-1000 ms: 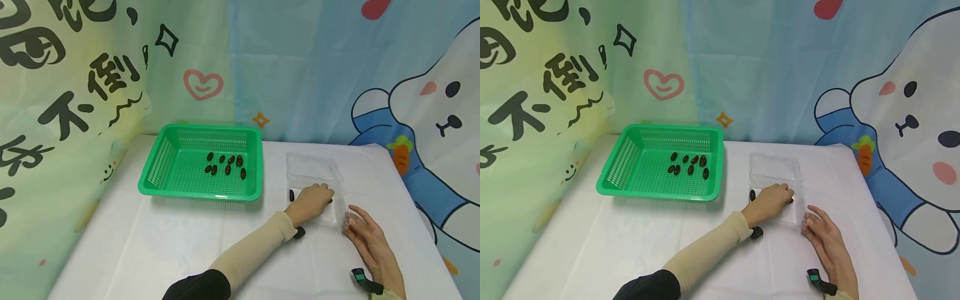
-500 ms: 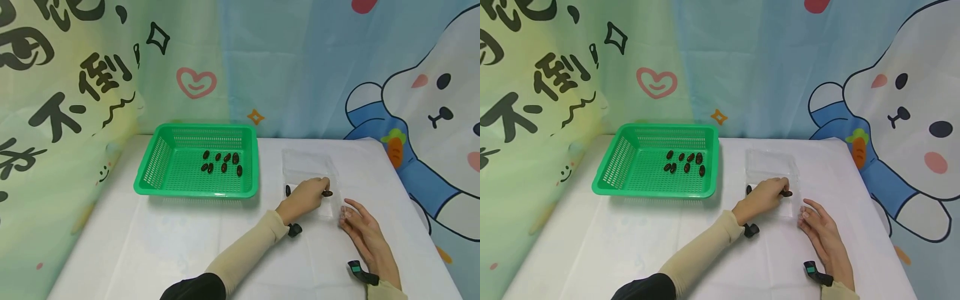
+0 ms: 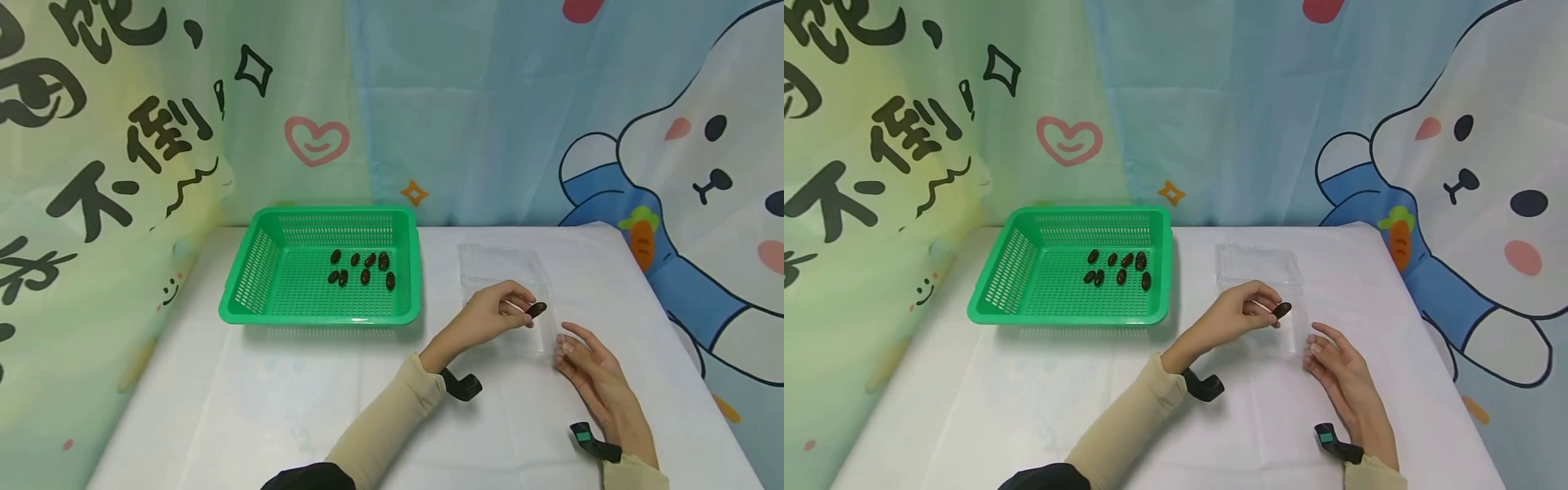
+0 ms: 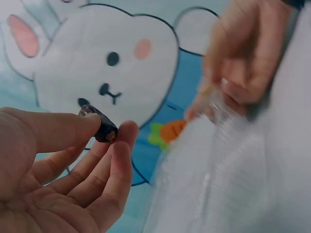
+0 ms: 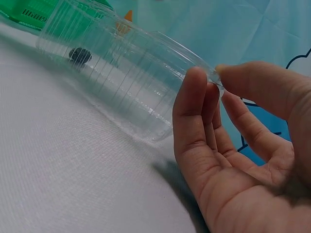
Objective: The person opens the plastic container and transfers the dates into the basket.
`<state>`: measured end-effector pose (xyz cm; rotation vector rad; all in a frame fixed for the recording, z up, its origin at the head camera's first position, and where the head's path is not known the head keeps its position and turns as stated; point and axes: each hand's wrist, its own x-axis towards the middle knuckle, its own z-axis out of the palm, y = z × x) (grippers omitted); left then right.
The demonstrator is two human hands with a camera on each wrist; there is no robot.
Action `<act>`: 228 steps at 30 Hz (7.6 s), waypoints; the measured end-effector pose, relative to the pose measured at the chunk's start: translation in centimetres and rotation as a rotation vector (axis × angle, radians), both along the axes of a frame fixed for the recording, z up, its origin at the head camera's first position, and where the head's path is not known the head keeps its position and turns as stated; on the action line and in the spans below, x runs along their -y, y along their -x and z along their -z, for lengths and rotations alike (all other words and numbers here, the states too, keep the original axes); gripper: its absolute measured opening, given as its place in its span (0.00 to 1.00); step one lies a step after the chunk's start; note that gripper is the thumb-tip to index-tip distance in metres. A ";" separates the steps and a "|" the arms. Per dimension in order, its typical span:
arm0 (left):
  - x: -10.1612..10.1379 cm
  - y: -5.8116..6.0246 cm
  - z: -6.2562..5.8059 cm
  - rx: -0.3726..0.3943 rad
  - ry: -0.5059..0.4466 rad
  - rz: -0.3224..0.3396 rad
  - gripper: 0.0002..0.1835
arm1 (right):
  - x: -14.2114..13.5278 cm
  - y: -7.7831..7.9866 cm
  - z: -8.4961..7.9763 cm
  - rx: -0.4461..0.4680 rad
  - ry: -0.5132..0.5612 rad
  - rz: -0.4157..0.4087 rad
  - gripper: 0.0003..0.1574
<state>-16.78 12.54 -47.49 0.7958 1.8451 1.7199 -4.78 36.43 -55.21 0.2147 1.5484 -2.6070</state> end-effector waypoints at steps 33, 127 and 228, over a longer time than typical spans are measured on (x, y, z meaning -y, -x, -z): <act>13.3 4.8 -6.7 0.418 -0.093 -0.133 0.19 | -0.2 0.0 0.0 -0.023 -0.003 -0.009 0.29; 30.9 17.2 -0.5 0.251 0.634 -0.368 0.17 | -0.4 -0.2 -0.2 0.008 -0.007 -0.010 0.27; 2.1 1.2 1.8 -0.875 1.047 -0.082 0.10 | -0.2 0.0 -0.1 -0.020 -0.042 -0.005 0.28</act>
